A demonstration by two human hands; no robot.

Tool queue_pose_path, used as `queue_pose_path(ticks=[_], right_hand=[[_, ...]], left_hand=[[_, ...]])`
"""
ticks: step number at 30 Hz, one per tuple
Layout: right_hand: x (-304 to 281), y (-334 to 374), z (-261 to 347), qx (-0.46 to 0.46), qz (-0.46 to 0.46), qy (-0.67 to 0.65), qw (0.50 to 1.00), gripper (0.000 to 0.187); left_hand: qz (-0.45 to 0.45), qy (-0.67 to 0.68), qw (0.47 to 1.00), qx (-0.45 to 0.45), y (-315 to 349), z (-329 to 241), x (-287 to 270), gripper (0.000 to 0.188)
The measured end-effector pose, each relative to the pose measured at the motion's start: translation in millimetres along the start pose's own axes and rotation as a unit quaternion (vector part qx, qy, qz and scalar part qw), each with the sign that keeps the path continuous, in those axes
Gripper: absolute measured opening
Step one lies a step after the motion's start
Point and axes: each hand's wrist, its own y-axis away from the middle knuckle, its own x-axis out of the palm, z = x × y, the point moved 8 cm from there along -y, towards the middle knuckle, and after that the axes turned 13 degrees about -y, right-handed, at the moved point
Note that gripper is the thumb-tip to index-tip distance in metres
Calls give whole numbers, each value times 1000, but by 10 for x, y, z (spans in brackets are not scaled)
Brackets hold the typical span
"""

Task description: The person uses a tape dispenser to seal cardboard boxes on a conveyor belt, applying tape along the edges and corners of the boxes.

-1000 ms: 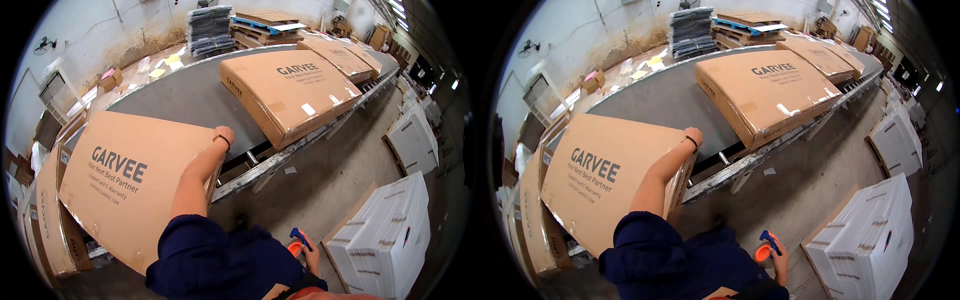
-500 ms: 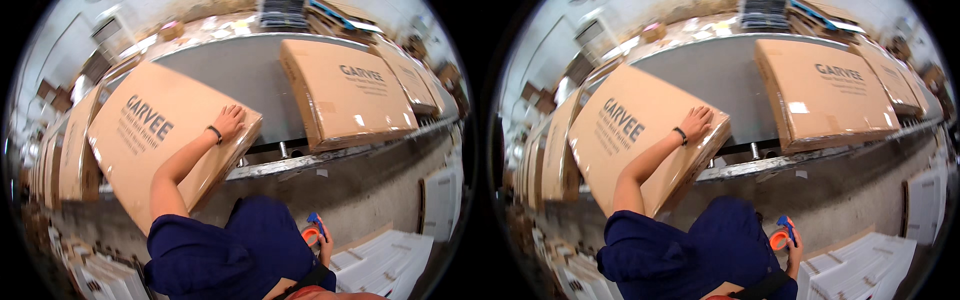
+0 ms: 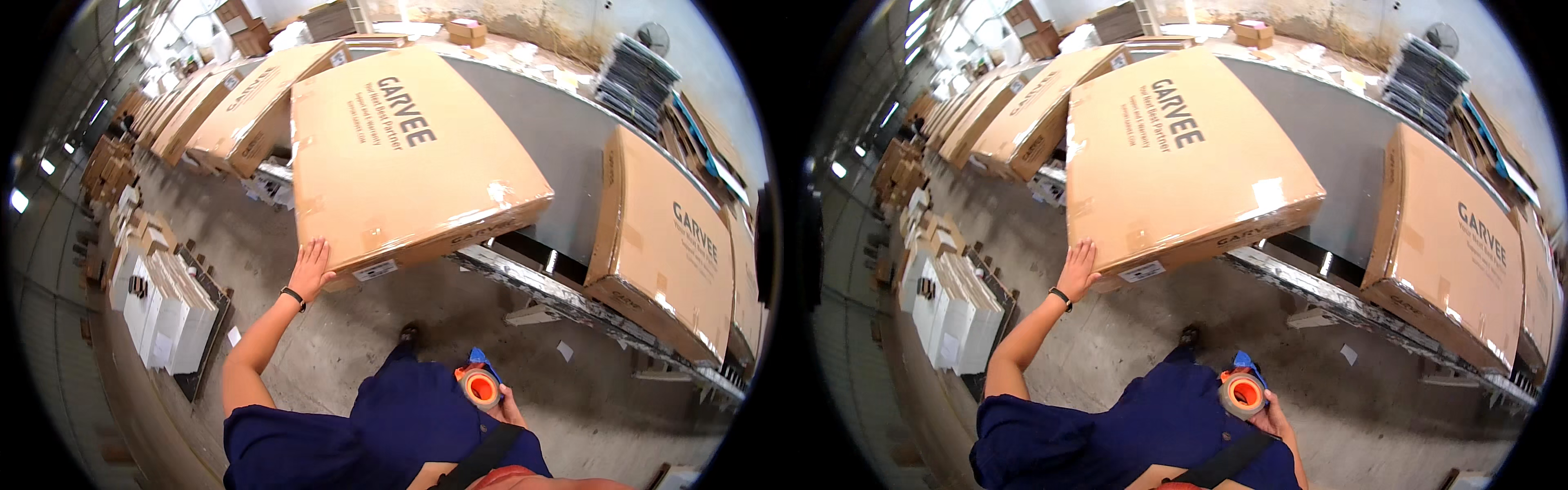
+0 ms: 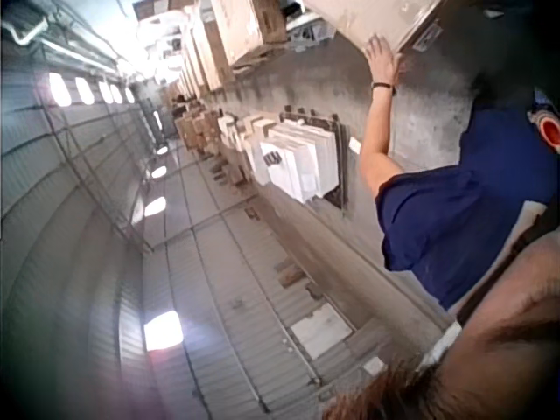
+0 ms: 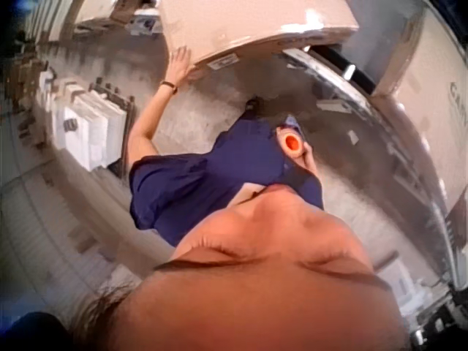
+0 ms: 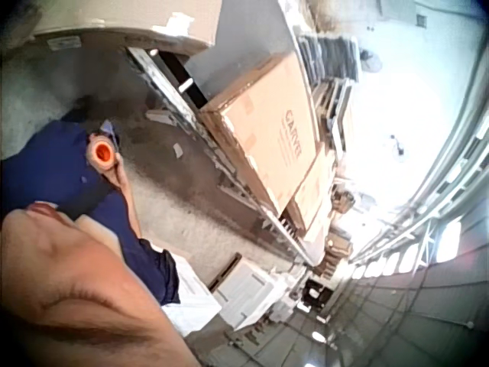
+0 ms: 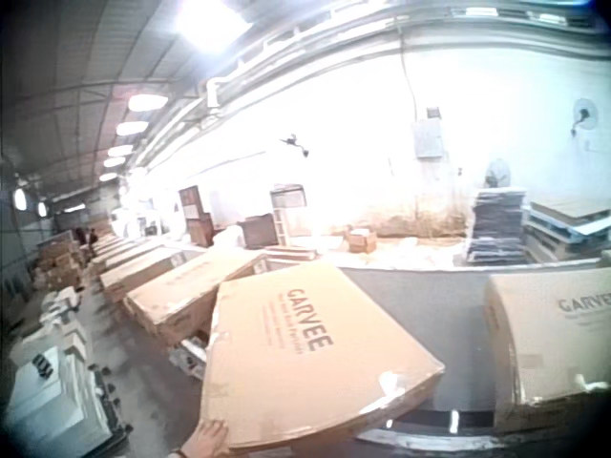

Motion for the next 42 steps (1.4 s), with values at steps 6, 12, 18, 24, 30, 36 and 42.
queue_pose_path(ticks=[6, 12, 18, 24, 30, 36, 42], right_hand=[[-66, -319, -136, 60, -7, 36, 997, 66], [1550, -851, 378, -222, 78, 294, 926, 69], [2172, -1364, 1574, -526, 151, -23, 837, 63], [2740, -1715, 1960, -845, -226, 89, 476, 58], [2254, -2105, 2117, -775, -211, -112, 584, 60], [1962, -2285, 3855, -787, -223, -29, 574, 68], [1963, -2936, 6076, -793, -98, 101, 593, 72]], left_hand=[[-329, 429, 801, -256, 322, 435, 310, 61], [-105, 810, 511, -267, 472, 401, 1149, 65], [6, 806, 566, -174, 127, 472, 936, 64], [-196, 838, 479, -172, -505, 907, 1050, 62], [-156, 810, 470, -314, -599, 704, 568, 57], [-152, 771, 491, -377, -1173, -331, 604, 73], [-251, 719, 547, -347, -2101, -1549, 503, 85]])
